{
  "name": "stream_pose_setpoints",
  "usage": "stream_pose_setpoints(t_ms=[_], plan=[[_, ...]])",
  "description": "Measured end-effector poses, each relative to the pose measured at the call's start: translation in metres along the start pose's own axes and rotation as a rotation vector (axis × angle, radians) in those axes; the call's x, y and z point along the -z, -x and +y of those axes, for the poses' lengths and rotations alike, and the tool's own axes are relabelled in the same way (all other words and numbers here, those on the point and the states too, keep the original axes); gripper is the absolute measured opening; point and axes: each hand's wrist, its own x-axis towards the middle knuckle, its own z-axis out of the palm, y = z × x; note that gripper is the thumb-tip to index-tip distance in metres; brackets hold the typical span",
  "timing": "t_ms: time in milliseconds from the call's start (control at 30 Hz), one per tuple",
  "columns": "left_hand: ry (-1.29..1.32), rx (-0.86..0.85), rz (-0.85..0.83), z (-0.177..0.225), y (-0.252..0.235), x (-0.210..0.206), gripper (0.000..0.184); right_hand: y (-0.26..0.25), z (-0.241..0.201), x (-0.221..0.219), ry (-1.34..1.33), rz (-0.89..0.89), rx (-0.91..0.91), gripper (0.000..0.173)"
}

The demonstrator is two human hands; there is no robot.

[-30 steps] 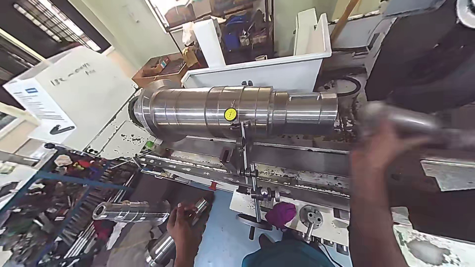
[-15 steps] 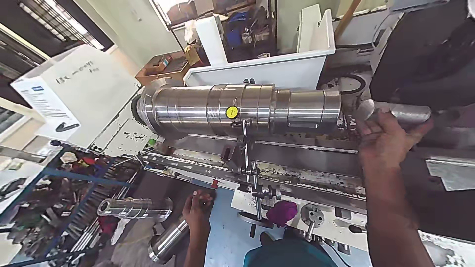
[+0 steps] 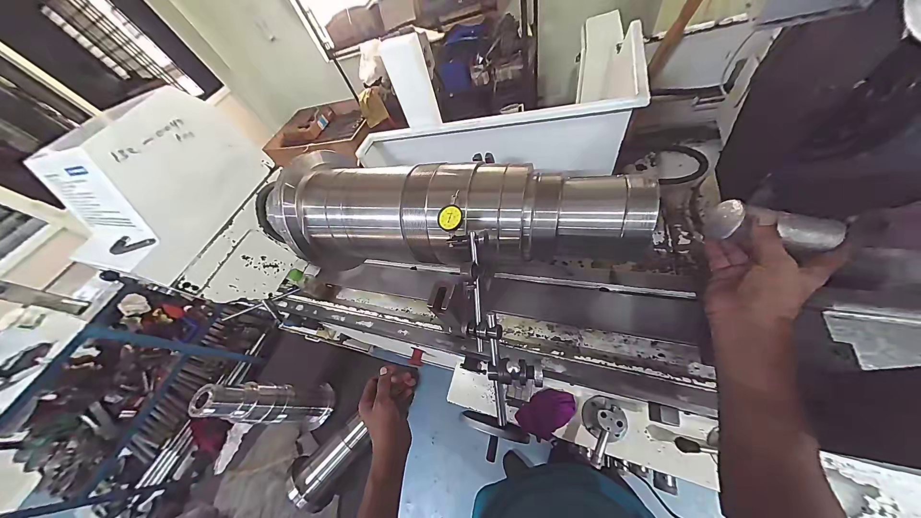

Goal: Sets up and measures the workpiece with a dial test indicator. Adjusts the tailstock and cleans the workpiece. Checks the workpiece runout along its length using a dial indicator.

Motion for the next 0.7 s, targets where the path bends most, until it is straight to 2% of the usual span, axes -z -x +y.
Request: stream_pose_setpoints(t_ms=[300,700], plan=[[0.013,0.007,0.002,-0.0044,0.0002,0.0041,0.026,0.0002,0.0047,0.0027,-0.005,0.021,-0.014,0.102],[0.022,0.015,-0.008,-0.0072,0.0030,0.0027,0.024,0.0003,0.0004,0.0041,0.038,0.031,0.009,0.098]])
